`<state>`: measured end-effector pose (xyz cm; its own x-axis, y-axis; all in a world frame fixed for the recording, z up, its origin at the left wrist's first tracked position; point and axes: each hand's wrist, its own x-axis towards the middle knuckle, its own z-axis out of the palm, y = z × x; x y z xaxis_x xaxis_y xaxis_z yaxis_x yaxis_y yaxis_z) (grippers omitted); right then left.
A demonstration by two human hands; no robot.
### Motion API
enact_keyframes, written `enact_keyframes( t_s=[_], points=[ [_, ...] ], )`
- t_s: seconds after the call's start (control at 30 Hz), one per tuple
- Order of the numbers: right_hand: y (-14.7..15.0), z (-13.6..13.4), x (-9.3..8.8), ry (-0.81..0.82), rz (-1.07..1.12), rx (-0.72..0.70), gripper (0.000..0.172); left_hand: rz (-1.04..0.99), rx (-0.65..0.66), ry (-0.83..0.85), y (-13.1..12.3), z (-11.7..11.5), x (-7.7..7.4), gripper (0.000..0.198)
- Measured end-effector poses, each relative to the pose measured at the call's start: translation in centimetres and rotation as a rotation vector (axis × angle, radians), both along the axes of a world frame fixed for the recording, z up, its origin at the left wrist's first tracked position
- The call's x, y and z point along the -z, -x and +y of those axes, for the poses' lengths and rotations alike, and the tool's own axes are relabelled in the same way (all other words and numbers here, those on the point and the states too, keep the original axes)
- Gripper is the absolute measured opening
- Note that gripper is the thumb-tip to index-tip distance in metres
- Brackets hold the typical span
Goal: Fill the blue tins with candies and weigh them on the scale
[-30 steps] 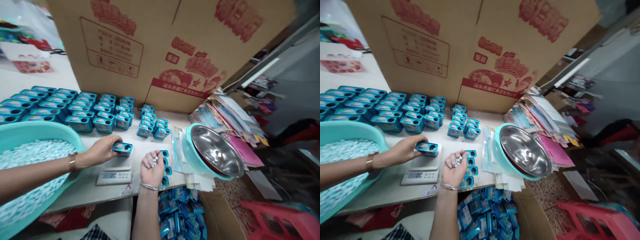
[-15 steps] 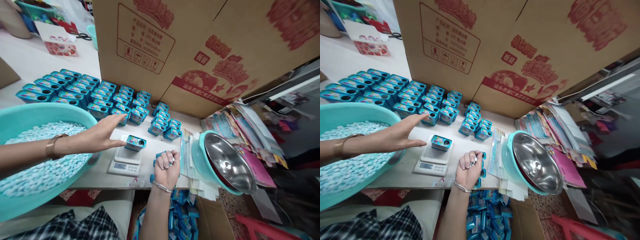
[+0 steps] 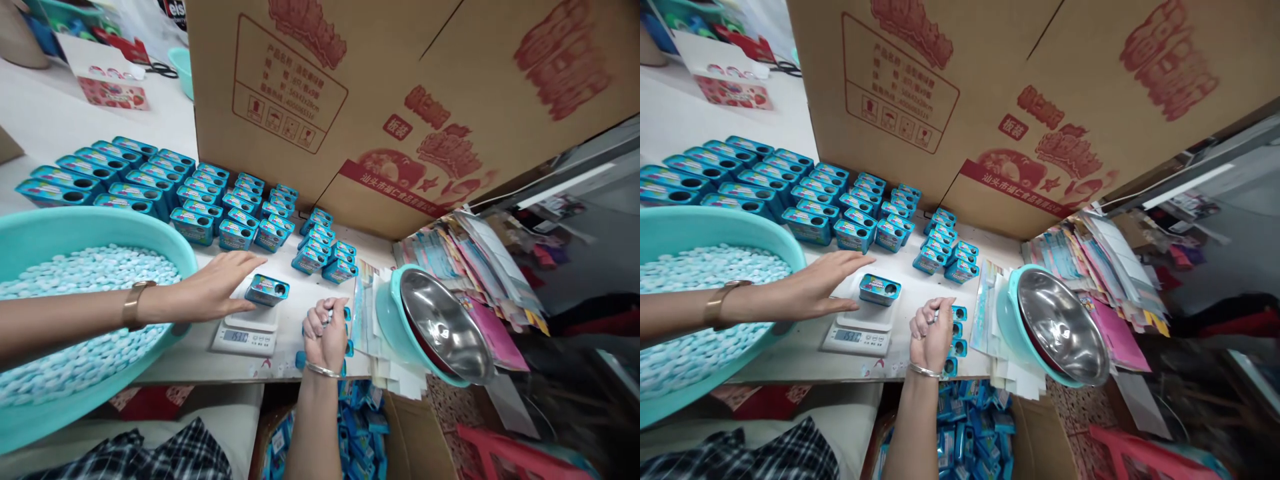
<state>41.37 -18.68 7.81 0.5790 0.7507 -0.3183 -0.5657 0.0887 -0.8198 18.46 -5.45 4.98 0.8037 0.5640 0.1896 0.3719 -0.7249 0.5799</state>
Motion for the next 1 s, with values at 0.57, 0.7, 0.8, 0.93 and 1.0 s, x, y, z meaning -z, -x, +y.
enact_keyframes(
  t_s=[0.57,0.7,0.8,0.93,1.0],
  points=[
    [-7.2,-8.7,-1.6,-0.269,-0.092,0.288,0.053,0.009,0.181,-0.27,-22.3,2.5,-2.0,0.012],
    [-8.5,-10.6,-1.1,-0.279,-0.095,0.312,0.051,-0.032,0.206,-0.255,-27.5,2.8,-1.2,0.015],
    [-9.3,-11.8,-0.7,-0.281,-0.1,0.33,0.05,-0.073,0.258,-0.221,-27.5,2.1,-0.8,0.022],
    [-9.9,-12.2,0.2,-0.288,-0.064,0.343,0.049,-0.072,0.409,-0.167,-24.0,-0.4,0.7,0.046],
    [-9.8,-12.0,0.5,-0.297,-0.052,0.318,0.05,-0.056,0.496,-0.143,-22.4,-1.6,2.0,0.054]
  ],
)
